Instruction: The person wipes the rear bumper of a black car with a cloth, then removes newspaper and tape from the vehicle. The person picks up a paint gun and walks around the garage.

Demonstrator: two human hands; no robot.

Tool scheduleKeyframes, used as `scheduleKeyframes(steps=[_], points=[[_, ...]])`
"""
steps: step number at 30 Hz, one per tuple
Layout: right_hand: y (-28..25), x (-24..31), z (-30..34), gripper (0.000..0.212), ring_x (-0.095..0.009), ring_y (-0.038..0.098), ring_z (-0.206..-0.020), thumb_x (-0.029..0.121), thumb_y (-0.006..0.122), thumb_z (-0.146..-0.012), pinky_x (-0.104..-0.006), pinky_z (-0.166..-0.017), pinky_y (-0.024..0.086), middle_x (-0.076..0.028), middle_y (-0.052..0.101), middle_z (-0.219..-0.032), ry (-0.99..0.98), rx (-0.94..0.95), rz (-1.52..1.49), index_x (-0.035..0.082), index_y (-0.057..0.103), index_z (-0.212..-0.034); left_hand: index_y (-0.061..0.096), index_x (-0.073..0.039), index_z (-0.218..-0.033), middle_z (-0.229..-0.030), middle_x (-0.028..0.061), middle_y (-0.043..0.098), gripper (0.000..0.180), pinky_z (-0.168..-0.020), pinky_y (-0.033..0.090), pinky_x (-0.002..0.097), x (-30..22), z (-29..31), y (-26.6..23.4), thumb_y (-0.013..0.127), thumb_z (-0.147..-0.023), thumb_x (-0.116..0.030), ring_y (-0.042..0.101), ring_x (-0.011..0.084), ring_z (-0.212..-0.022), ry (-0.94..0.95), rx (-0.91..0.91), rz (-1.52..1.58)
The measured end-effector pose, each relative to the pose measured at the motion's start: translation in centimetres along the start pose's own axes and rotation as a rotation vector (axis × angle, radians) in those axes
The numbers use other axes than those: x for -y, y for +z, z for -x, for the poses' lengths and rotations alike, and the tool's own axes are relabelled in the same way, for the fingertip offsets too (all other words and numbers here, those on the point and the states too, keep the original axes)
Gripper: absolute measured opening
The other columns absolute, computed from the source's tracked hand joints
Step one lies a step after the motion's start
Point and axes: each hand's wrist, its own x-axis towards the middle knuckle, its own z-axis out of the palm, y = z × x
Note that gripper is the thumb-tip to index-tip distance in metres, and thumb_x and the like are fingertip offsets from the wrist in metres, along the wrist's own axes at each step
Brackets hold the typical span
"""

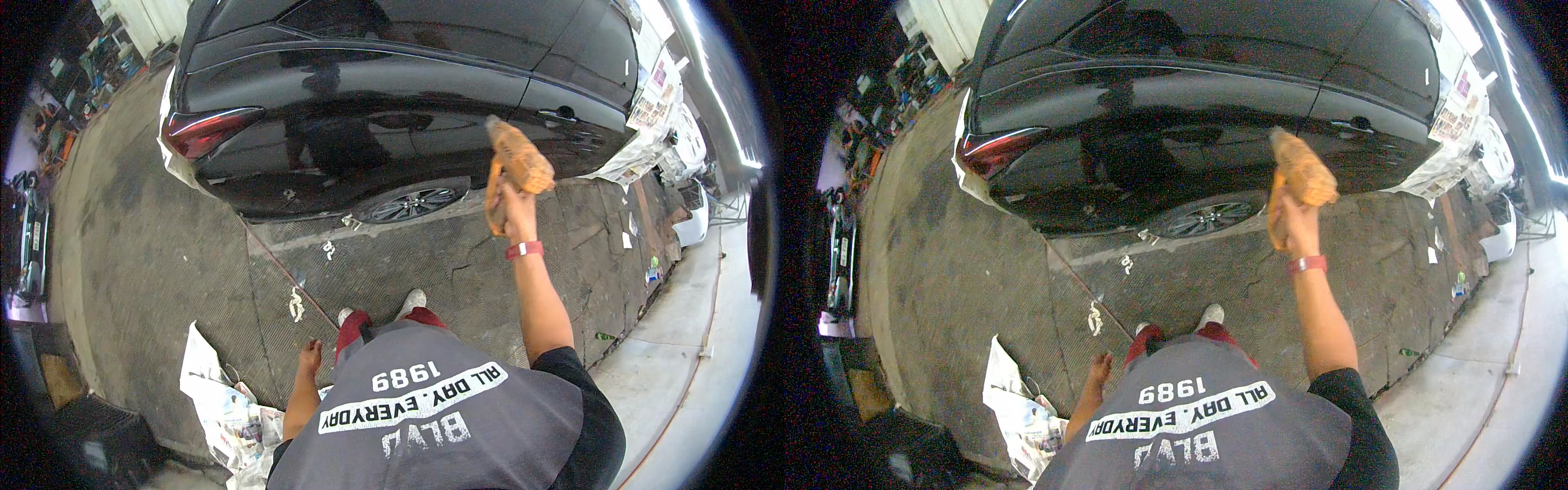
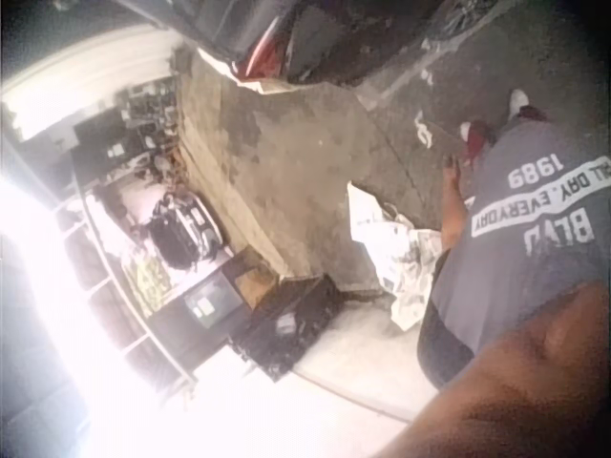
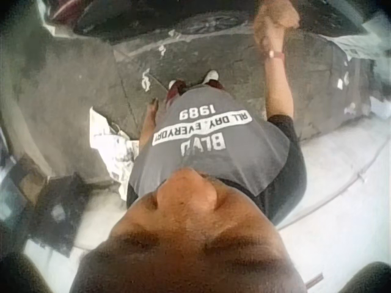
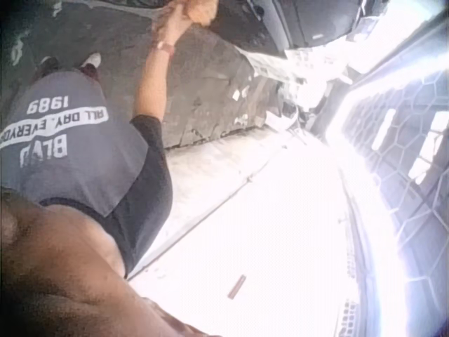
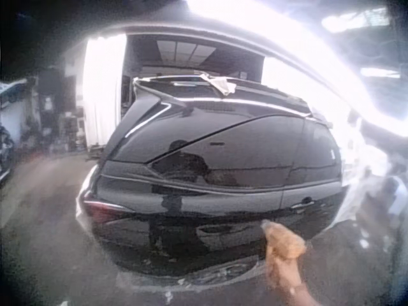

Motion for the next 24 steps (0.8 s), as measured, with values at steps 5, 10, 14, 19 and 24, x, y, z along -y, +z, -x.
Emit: scheduleKeyframes(steps=[5,10,14,19,24], points=[[10.3,1.5,8.3,0.044,-0.011,0.061,-0.074,0.010,0.070,-0.097,-0.0275,-0.061,0.052,-0.005,0.068,-0.112,0.006,0.337,0.080,0.004,0.054,-0.137,0.059,0.002,-0.141,-0.128,0.0223,0.070,0.057,-0.100,0.052,0.0375,0.0,1.2,-1.3,0.065,-0.100,-0.038,0.069,0.0291,-0.116,-0.009,-0.049,-0.034],[20.1,-0.9,12.5,0.035,-0.009,0.060,-0.076,0.007,0.069,-0.098,-0.0275,-0.065,0.051,-0.003,0.067,-0.104,-0.205,0.583,0.011,0.004,0.057,-0.131,0.058,0.003,-0.142,-0.125,0.0214,0.071,0.060,-0.093,0.054,0.0372,-4.9,5.8,-1.4,0.065,-0.100,-0.039,0.070,0.0274,-0.108,-0.164,-0.005,-0.072],[27.5,-1.1,15.7,0.043,-0.020,0.065,-0.121,0.014,0.073,-0.094,-0.0362,-0.099,0.053,-0.010,0.070,-0.130,-0.400,0.731,0.143,0.000,0.061,-0.133,0.056,0.004,-0.143,-0.126,0.0230,0.071,0.062,-0.095,0.054,0.0384,-3.8,7.1,-1.7,0.064,-0.100,-0.040,0.070,0.0281,-0.112,-0.115,0.033,-0.070],[34.0,-0.5,19.4,0.042,-0.040,0.068,-0.111,0.025,0.073,-0.088,-0.0456,-0.094,0.055,-0.020,0.073,-0.115,-0.369,0.869,0.258,0.004,0.065,-0.123,0.055,0.005,-0.144,-0.127,0.0213,0.071,0.060,-0.096,0.053,0.0376,5.9,2.6,-0.7,0.064,-0.100,-0.036,0.070,0.0264,-0.112,-0.048,-0.033,0.103],[32.2,-1.0,19.4,0.042,-0.042,0.068,-0.107,0.027,0.071,-0.090,-0.0478,-0.091,0.056,-0.020,0.072,-0.115,-0.347,0.953,0.304,0.003,0.064,-0.124,0.057,0.004,-0.142,-0.124,0.0190,0.072,0.055,-0.093,0.054,0.0359,3.6,4.8,-0.5,0.064,-0.102,-0.033,0.070,0.0263,-0.110,-0.154,-0.040,0.283]])
